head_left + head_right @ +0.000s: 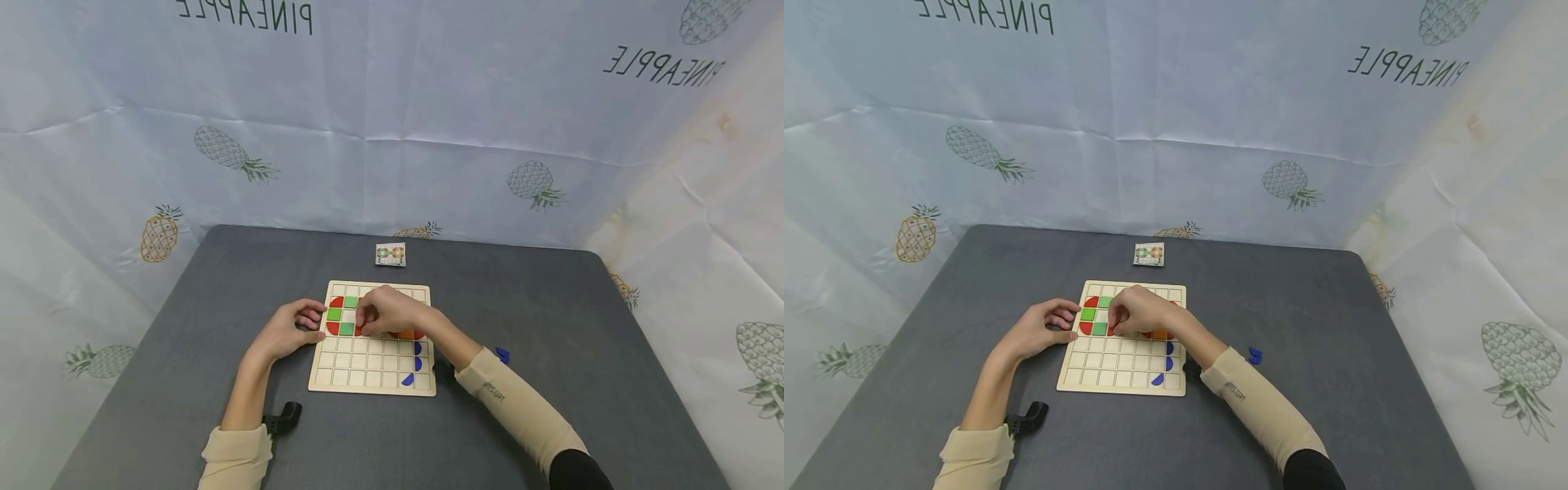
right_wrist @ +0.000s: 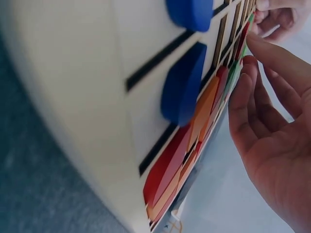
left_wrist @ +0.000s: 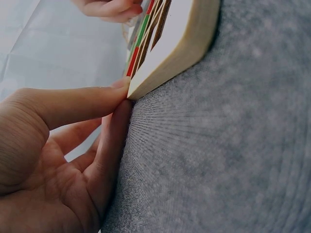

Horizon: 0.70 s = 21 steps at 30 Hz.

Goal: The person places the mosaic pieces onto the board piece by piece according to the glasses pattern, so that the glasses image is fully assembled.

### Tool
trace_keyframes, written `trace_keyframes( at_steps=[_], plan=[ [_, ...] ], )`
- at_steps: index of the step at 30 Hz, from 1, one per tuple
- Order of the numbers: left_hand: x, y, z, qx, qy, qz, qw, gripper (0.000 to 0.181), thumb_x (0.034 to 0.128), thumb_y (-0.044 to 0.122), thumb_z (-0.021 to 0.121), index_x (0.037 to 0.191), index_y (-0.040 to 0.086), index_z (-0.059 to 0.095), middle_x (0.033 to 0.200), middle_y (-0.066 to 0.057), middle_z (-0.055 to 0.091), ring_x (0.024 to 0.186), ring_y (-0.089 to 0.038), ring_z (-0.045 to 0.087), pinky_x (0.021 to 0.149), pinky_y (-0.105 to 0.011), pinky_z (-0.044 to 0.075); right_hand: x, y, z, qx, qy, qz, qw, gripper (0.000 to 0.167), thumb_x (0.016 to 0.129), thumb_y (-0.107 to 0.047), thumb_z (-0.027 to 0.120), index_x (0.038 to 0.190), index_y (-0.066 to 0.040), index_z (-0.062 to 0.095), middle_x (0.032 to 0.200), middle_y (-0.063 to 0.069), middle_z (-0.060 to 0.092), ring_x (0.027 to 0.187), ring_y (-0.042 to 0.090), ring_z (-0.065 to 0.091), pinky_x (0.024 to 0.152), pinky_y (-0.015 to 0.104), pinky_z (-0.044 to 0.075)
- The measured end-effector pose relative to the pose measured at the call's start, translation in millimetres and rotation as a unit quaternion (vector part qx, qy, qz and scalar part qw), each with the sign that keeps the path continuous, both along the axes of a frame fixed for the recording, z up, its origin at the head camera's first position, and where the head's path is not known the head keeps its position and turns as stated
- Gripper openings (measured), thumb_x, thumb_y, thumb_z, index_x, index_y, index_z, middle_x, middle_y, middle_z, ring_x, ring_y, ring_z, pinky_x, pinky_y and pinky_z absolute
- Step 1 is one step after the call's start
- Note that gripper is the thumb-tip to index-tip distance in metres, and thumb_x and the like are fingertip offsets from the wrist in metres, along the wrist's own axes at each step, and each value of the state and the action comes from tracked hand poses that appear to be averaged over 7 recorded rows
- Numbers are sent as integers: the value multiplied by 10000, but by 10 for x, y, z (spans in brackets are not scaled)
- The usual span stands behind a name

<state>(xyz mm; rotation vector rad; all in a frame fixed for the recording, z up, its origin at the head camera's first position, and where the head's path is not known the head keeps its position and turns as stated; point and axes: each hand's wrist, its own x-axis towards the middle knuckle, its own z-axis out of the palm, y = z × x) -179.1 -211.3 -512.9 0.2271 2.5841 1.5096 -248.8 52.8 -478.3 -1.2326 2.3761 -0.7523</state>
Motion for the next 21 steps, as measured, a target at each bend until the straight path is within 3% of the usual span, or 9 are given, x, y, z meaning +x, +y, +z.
trace_keyframes(
  at_steps=[12,21],
  plan=[
    [3,2,24,-68,-28,7,10000,497,899,4,849,1351,-48,650,1164,-209,659,988,-243,616,804,-247,520,89,604,99,-249,-77,-402,9988,125,962,-121,829,1072,-85,780,981,5,762,836,31,663,784,232,585],
    [-7,0,28,-136,-37,39,9999,502,900,22,858,1354,-40,654,1182,-210,665,999,-252,629,813,-258,527,237,1260,199,82,-241,-885,9957,223,946,-175,854,1146,-103,786,1035,0,777,871,53,677,819,263,609]
  ],
)
